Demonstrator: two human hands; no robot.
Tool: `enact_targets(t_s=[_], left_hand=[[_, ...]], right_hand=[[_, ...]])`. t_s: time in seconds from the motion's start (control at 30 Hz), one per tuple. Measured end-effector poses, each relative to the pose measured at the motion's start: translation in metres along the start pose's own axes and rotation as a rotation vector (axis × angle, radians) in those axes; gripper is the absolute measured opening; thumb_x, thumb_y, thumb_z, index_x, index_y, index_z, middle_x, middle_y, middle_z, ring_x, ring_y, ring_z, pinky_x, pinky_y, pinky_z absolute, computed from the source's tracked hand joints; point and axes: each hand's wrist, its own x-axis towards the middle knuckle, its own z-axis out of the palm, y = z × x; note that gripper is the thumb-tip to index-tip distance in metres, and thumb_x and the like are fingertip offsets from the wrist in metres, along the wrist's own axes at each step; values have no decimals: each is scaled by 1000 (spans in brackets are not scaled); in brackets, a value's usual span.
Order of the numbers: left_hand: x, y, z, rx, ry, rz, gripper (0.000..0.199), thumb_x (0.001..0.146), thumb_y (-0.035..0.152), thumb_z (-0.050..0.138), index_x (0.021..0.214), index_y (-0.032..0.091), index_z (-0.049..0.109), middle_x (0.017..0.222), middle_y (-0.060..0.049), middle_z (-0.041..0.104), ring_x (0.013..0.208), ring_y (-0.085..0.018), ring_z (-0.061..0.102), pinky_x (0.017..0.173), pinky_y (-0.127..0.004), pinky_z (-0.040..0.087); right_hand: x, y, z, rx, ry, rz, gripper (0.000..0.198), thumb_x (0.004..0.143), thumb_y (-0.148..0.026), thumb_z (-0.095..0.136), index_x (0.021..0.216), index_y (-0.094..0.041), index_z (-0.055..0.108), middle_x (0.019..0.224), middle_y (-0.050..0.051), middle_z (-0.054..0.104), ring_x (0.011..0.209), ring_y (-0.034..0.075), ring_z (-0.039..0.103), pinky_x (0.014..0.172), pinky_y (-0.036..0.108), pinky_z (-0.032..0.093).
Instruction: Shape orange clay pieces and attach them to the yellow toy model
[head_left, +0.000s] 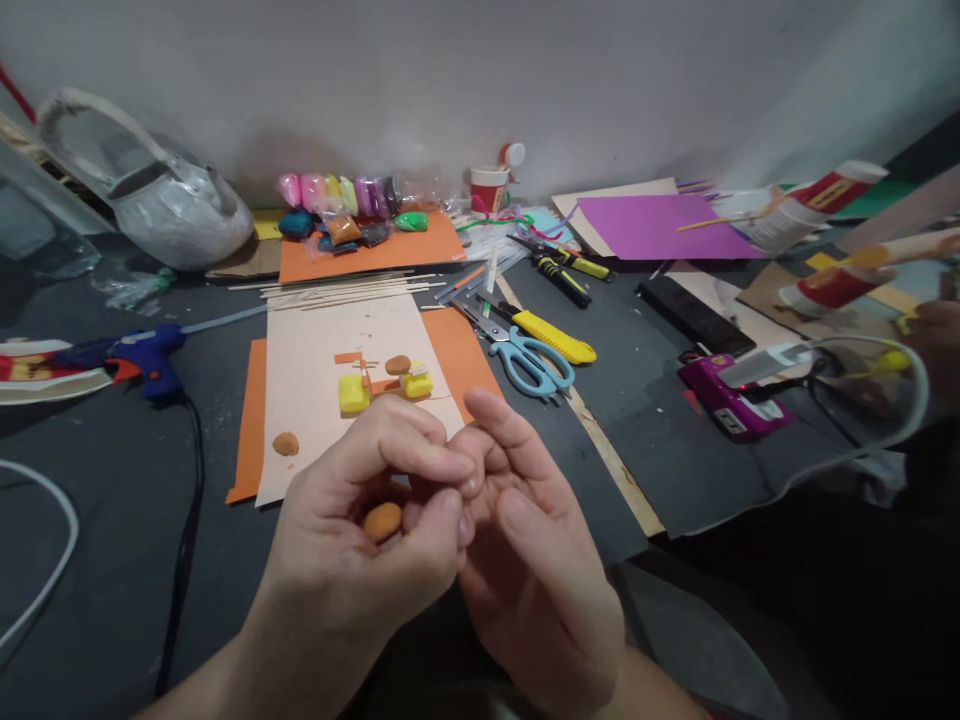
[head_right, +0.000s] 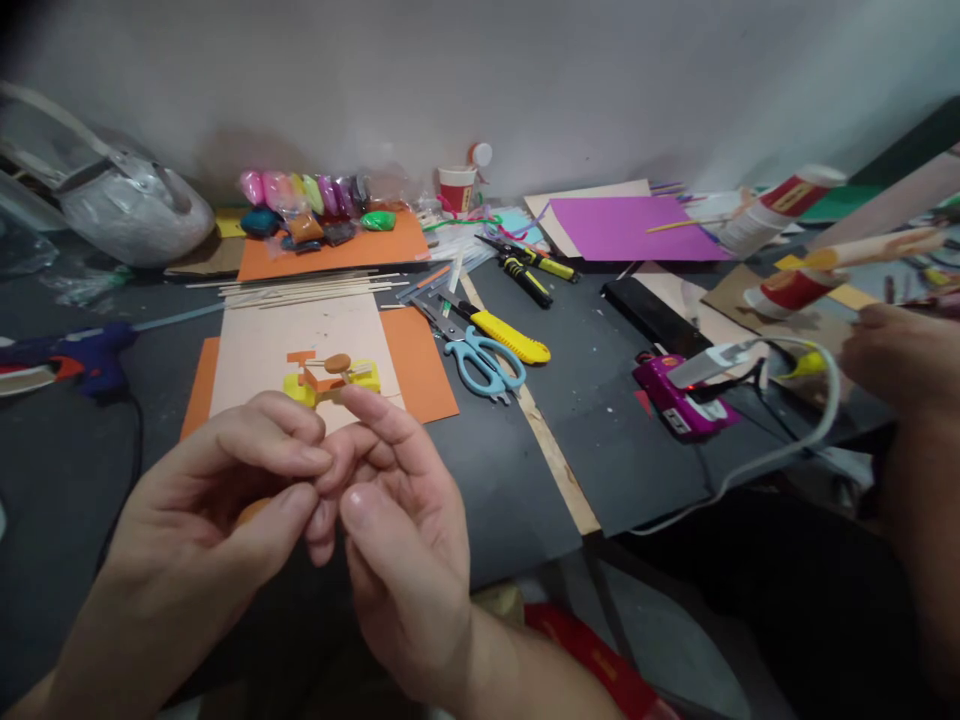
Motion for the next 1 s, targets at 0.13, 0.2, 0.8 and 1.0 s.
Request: enact_targets(t_s=[0.13, 0.2, 0.8, 1.0], left_hand=[[-1, 1, 0, 8, 5, -4, 35, 75, -9, 61, 75, 24, 72, 73, 8, 65, 58, -5, 65, 56, -13, 56], [0, 2, -1, 19, 1, -4, 32, 73, -8, 62, 75, 23, 72, 72, 7, 65, 59, -5, 65, 56, -13, 55], [0, 0, -10, 36, -31, -36, 28, 77, -2, 63, 76, 24, 72, 73, 7, 63, 60, -5, 63, 56, -16, 55], [-2, 0, -11, 58, -13, -38, 33, 79, -5, 59, 77, 26, 72, 77, 8, 63, 60, -4, 63, 56, -16, 54]], right_hand=[[-1, 0, 0, 4, -7, -6, 35, 87, -27, 76, 121, -28, 76, 84, -1, 61, 70, 7, 55, 67, 17, 50], [-1, -2, -1, 4, -6, 0, 34, 86, -26, 77, 120, -28, 76, 85, -1, 61, 69, 7, 55, 66, 17, 49], [1, 2, -1, 9, -11, 36, 36, 86, -23, 77, 121, -29, 76, 87, -1, 62, 69, 7, 56, 65, 16, 50], [1, 2, 0, -4, -1, 39, 39, 84, -28, 80, 122, -29, 75, 88, -1, 62, 70, 7, 56, 68, 18, 50]])
